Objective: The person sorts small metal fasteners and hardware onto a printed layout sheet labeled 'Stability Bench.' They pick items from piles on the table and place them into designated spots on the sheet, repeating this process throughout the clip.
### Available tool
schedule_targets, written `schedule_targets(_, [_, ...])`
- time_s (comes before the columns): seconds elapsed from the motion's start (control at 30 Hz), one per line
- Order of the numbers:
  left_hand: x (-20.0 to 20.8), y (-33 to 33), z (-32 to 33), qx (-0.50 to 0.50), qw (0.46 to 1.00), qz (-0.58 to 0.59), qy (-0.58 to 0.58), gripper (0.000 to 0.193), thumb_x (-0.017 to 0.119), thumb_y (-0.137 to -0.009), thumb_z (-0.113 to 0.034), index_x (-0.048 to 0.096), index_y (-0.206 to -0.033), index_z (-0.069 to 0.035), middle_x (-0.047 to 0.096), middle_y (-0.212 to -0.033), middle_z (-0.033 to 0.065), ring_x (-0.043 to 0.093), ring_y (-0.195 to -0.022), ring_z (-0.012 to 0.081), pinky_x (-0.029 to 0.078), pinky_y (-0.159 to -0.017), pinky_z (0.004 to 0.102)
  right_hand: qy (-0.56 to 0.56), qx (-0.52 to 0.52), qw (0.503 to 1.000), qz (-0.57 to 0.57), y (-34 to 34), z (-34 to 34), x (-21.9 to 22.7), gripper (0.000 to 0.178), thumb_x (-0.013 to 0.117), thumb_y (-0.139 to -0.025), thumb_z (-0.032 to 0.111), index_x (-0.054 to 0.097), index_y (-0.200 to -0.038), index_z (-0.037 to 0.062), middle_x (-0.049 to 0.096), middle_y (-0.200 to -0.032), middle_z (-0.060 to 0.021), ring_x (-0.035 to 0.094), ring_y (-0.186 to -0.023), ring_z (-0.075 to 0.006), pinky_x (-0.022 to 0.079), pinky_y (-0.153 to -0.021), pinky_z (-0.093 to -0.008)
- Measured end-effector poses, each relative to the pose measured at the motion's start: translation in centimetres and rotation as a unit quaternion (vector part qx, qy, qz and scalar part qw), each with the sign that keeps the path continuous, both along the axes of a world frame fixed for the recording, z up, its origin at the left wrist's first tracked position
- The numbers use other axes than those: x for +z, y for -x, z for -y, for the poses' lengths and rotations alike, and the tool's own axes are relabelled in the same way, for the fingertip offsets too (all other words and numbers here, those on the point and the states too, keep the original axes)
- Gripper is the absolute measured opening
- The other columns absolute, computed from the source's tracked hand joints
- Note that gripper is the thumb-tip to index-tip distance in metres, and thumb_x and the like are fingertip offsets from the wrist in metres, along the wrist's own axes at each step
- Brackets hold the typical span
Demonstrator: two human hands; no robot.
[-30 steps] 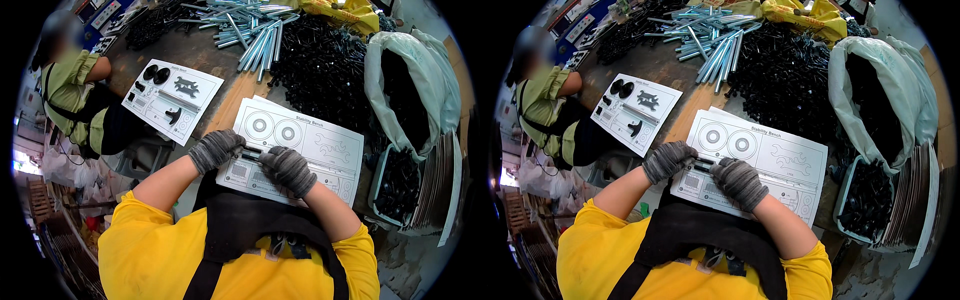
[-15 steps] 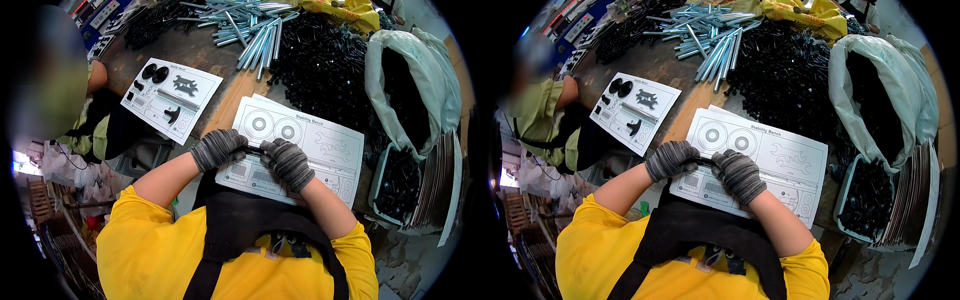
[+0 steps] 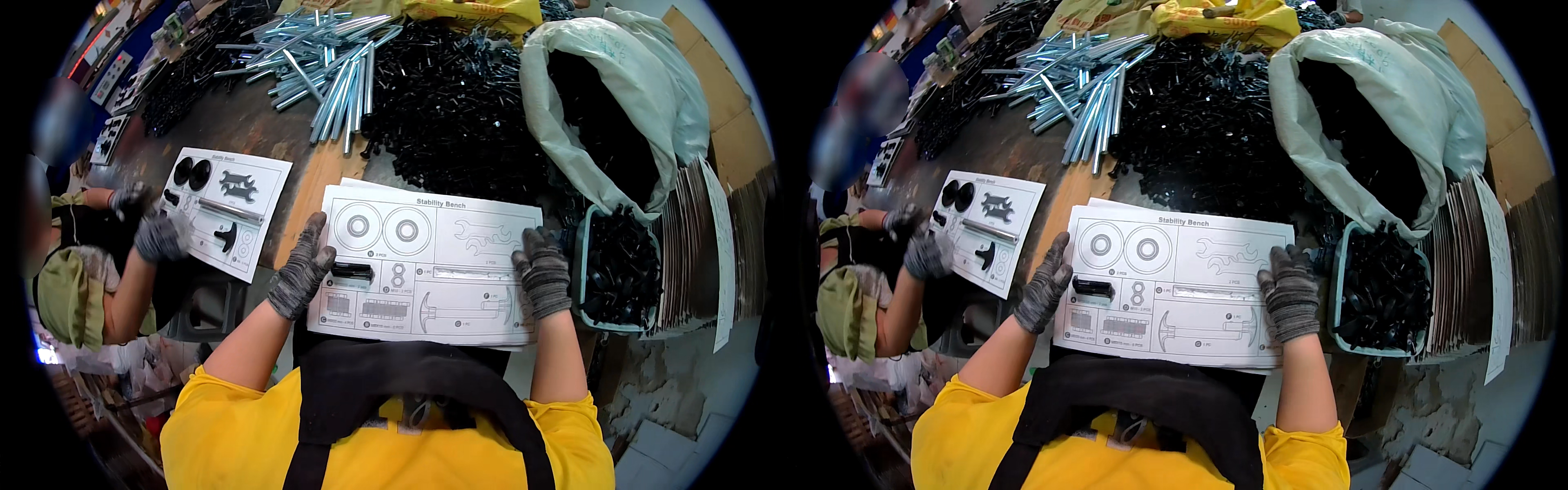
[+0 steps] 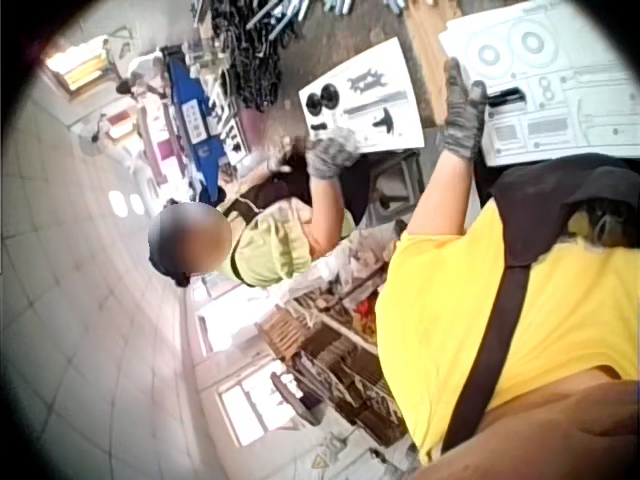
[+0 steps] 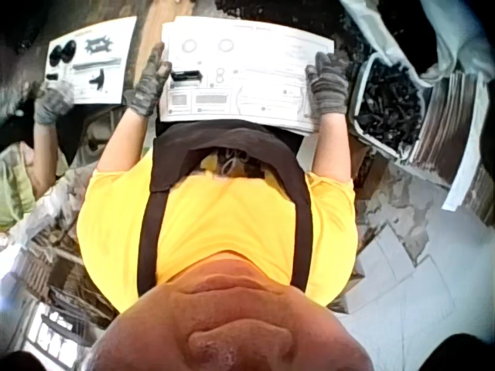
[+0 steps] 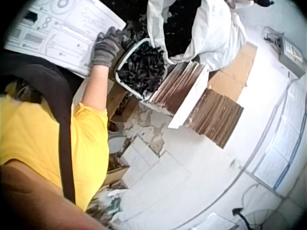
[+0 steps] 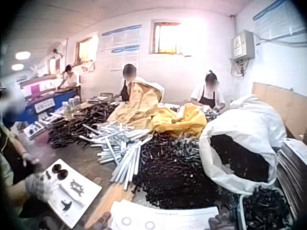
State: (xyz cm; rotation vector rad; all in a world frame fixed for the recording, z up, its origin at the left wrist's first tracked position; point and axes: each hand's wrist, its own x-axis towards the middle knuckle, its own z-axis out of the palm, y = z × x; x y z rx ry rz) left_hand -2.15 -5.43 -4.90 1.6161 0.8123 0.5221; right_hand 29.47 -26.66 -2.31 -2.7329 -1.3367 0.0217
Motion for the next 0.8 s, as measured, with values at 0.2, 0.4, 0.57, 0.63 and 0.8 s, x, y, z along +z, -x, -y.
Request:
schedule_targets(0.2, [0.4, -2.0, -1.0, -0.017, 0.999, -0.025, -0.019, 0.061, 0.052, -0.081, -0.019, 0.027, -0.133, -0.001, 0.024, -0.139, 0.0185, 0.021, -0.131, 0.0274, 0.017, -0.106, 0.0358, 0.064, -0.016, 0.998, -0.017, -1.0, 0.2, 1.6, 0.039, 0.062, -0.076, 0.024, 0.054, -0.112, 0.0098, 0.053, -0.114, -0.0146, 0.050, -0.106, -0.0305, 0.040, -0.092, -0.0395])
schedule_targets(0.4, [2.2, -3.2, -2.1, -0.009, 0.969, -0.042, -0.244, 0.057, 0.057, -0.078, -0.019, 0.036, -0.128, -0.003, 0.037, -0.130, 0.0182, 0.039, -0.120, 0.0300, 0.030, -0.101, 0.0360, -0.115, 0.049, 0.990, -0.066, -3.1, -4.1, 3.5, 0.039, 0.062, -0.077, 0.023, 0.051, -0.113, 0.0110, 0.053, -0.110, -0.0127, 0.054, -0.098, -0.0283, 0.046, -0.084, -0.0371])
schedule_targets(0.57, [5.7, -10.8, -3.7, -0.092, 0.958, -0.015, -0.273, 0.050, 0.061, -0.078, -0.012, 0.043, -0.124, -0.006, 0.051, -0.112, 0.0105, 0.055, -0.099, 0.0204, 0.046, -0.082, 0.0289, -0.048, 0.010, 0.998, -0.028, -5.0, -11.2, 3.1, 0.053, 0.060, -0.079, 0.031, 0.040, -0.126, 0.0174, 0.046, -0.119, -0.0125, 0.054, -0.102, -0.0279, 0.046, -0.085, -0.0383])
schedule_targets(0.63, [6.0, -14.8, -4.7, -0.127, 0.949, -0.063, -0.283, 0.044, 0.061, -0.076, -0.010, 0.048, -0.118, -0.008, 0.053, -0.106, 0.0086, 0.057, -0.093, 0.0195, 0.049, -0.078, 0.0281, -0.035, -0.019, 0.999, 0.010, -5.5, -13.5, 2.4, 0.056, 0.059, -0.079, 0.033, 0.038, -0.129, 0.0197, 0.045, -0.121, -0.0127, 0.053, -0.103, -0.0283, 0.046, -0.086, -0.0398])
schedule_targets(0.8, [3.3, -21.8, -7.4, -0.169, 0.793, -0.174, -0.559, 0.040, 0.059, -0.073, -0.017, 0.052, -0.112, -0.009, 0.054, -0.107, 0.0090, 0.057, -0.091, 0.0266, 0.049, -0.078, 0.0350, 0.008, 0.065, 0.996, 0.054, -5.0, -17.3, 1.9, 0.054, 0.053, -0.082, 0.034, 0.034, -0.131, 0.0209, 0.046, -0.120, -0.0126, 0.054, -0.101, -0.0288, 0.047, -0.082, -0.0407])
